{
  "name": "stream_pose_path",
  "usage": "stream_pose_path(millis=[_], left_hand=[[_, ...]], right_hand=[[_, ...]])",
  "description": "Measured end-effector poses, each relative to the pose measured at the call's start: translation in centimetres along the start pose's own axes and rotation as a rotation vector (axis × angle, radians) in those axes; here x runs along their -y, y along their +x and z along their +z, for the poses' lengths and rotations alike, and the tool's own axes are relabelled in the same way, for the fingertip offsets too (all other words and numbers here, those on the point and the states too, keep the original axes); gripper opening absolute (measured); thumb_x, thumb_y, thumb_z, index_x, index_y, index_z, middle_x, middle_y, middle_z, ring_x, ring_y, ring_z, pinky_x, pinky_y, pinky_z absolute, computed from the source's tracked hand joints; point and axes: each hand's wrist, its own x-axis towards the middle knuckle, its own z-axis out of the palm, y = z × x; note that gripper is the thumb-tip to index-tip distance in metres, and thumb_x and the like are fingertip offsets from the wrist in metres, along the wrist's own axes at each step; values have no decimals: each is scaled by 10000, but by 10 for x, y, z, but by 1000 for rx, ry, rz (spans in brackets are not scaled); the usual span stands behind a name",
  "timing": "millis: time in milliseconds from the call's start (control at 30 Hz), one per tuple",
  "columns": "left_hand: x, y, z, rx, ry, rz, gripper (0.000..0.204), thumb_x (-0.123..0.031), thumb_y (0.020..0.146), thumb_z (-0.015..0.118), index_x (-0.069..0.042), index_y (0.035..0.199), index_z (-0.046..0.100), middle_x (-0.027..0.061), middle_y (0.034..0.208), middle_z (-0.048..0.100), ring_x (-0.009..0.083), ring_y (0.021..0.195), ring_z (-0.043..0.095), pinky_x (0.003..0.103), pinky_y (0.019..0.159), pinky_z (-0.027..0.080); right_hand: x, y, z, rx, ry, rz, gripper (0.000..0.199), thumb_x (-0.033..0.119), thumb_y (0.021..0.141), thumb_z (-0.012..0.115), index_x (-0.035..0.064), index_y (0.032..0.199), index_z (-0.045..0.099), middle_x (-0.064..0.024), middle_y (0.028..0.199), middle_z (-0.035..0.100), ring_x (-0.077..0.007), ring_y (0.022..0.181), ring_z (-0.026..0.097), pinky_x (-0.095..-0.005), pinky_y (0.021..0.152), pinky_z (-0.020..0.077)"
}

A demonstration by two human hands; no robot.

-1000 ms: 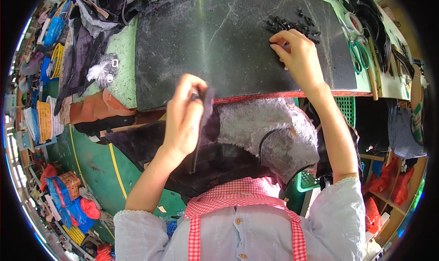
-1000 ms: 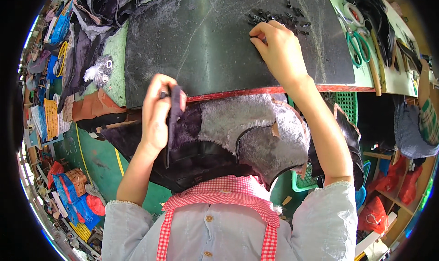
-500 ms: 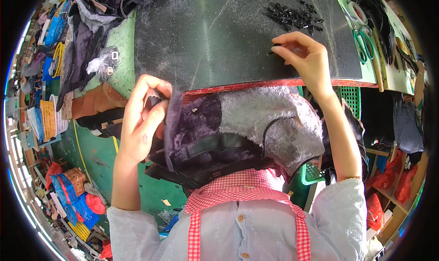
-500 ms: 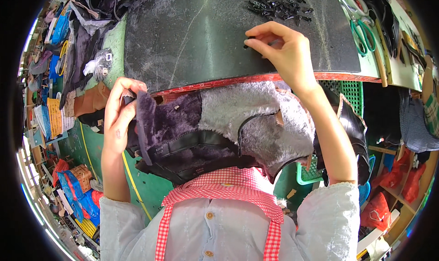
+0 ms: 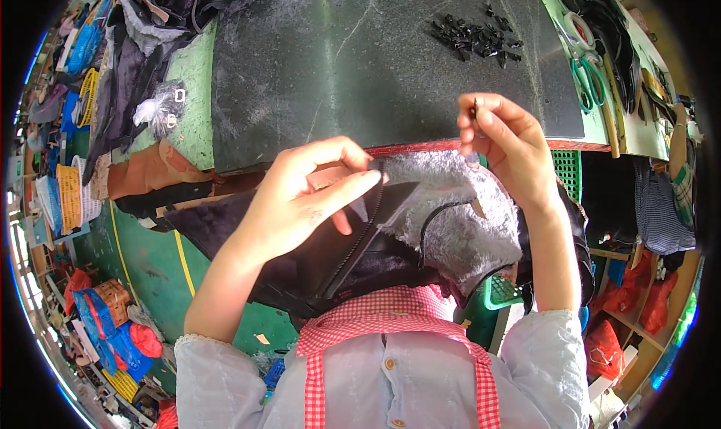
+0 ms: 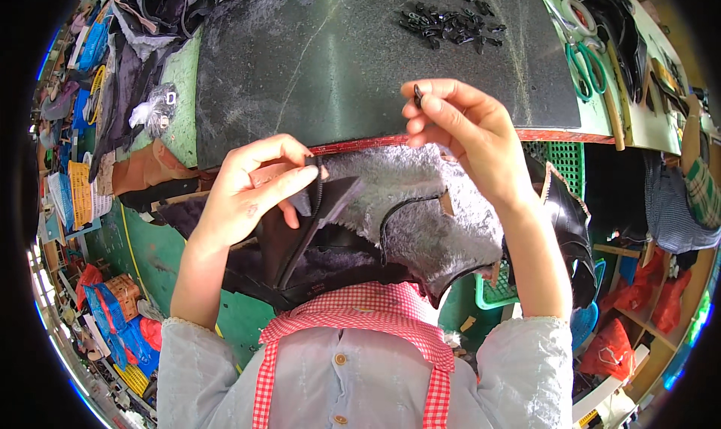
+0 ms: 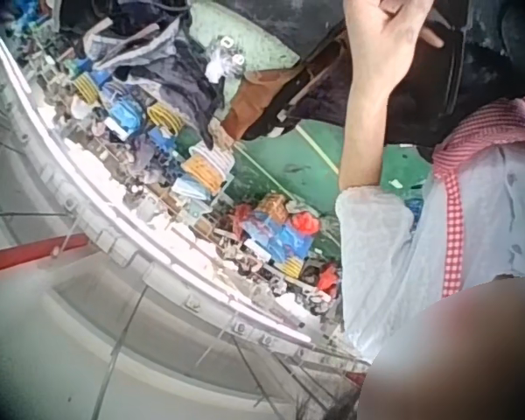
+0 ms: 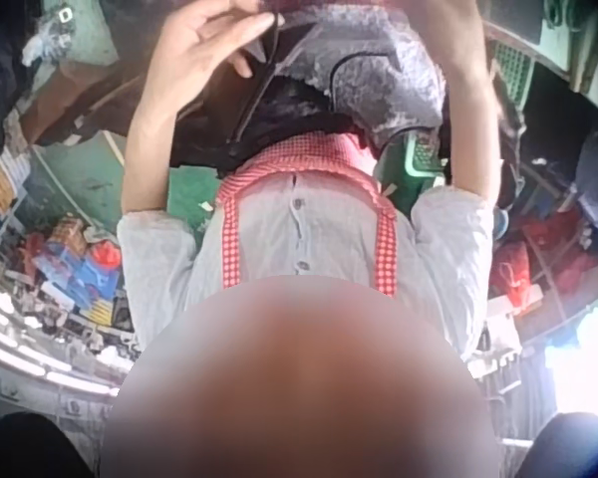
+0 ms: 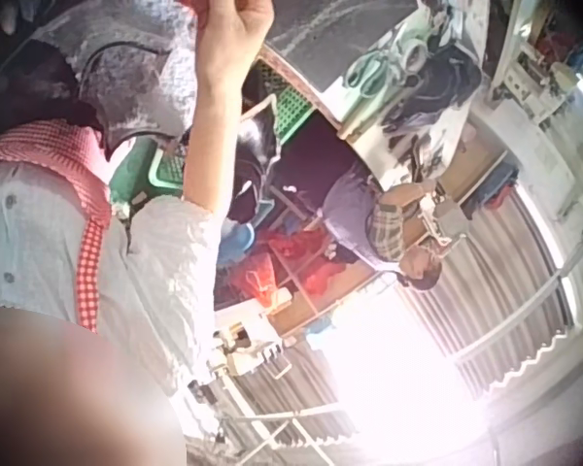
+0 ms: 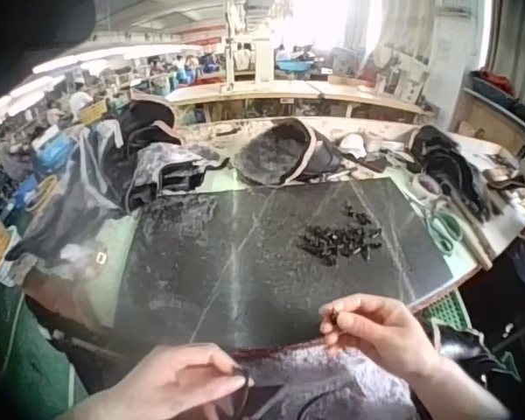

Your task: The recorder is assembling and trimming leather boot components at a factory workbench.

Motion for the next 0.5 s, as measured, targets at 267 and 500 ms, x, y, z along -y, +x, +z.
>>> stream_pose_path(millis=[267, 500], left_hand=[[4, 9, 36, -72, 30, 97, 65, -55, 923, 614, -17, 929, 562, -17, 807, 554, 3, 647, 512, 176, 477, 480], [4, 6, 40, -98, 57, 216, 78, -35, 917, 613, -10, 946, 546, 3, 822, 565, 10, 656, 524, 175, 487, 479]], right_hand=[[5, -25, 31, 17, 197, 18, 155, 33, 880, 653, 20, 1031, 623, -138, 1066, 644, -168, 847, 663, -299, 682, 593], [16, -36, 53, -91, -238, -57, 193, -21, 827, 699, -3, 995, 605, -56, 950, 629, -113, 838, 640, -236, 625, 580]])
